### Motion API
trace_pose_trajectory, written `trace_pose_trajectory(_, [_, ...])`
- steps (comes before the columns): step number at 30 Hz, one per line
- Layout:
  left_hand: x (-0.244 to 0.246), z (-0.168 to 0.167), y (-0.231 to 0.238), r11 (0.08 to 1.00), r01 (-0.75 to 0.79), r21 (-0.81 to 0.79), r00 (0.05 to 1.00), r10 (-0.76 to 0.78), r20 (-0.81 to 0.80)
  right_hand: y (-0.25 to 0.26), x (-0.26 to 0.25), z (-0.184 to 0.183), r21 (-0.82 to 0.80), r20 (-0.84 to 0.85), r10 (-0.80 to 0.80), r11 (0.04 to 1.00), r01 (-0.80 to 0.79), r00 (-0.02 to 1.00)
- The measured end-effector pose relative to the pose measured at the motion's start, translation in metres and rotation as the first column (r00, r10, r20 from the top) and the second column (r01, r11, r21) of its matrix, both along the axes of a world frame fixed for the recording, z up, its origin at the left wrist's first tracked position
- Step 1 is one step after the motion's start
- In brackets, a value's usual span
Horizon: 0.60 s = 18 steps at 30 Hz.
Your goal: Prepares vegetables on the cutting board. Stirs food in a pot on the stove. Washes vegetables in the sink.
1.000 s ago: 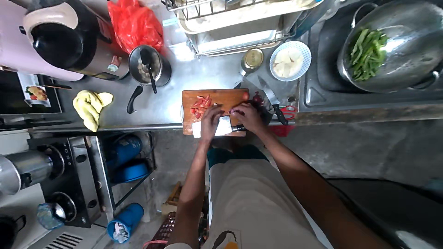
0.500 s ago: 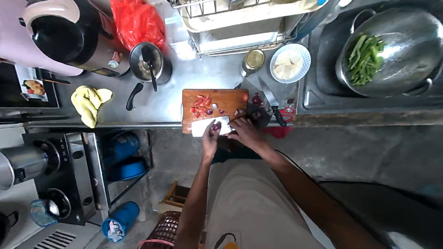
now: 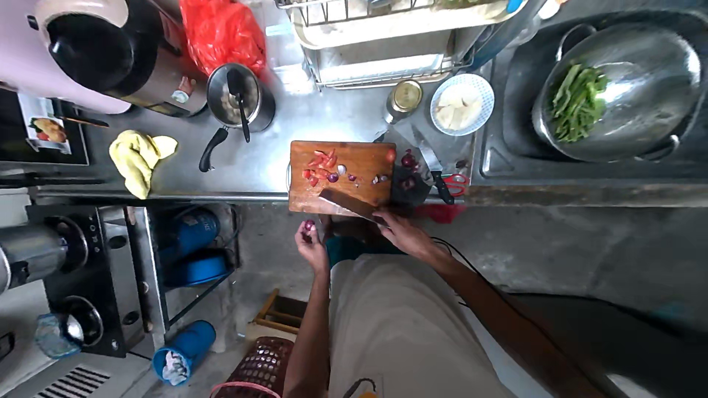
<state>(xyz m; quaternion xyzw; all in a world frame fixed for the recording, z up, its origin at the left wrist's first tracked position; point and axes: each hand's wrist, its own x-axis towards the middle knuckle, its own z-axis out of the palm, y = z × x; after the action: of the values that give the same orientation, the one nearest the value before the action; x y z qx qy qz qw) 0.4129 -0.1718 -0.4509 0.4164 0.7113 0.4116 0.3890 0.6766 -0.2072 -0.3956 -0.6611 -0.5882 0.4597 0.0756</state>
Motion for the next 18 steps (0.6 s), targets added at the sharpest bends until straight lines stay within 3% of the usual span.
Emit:
trace_pose_trajectory(4, [0.039,-0.003,0.015,0.947,0.319,-0.046,0.947,-0.32,-0.022,-0.015,0.002,0.015,-0.07,0.074,-0.169,0.982,0.174,0.983])
trace_pose_trajectory(8, [0.073,-0.021,0.032,0.766,0.643,-0.007,0.761,-0.639,-0.114,-0.019,-0.002,0.026,-0.037,0.12,-0.239,0.969,0.245,0.964])
trace_pose_trajectory(11, [0.08,-0.032,0.038,0.691,0.721,0.052,0.684,-0.698,-0.212,-0.016,-0.008,0.032,-0.029,0.116,-0.264,0.963,0.269,0.958])
trace_pose_trajectory(18, [0.075,-0.03,0.035,0.671,0.73,0.125,0.68,-0.7,-0.217,-0.011,-0.019,0.039,-0.149,0.147,-0.247,0.952,0.268,0.958])
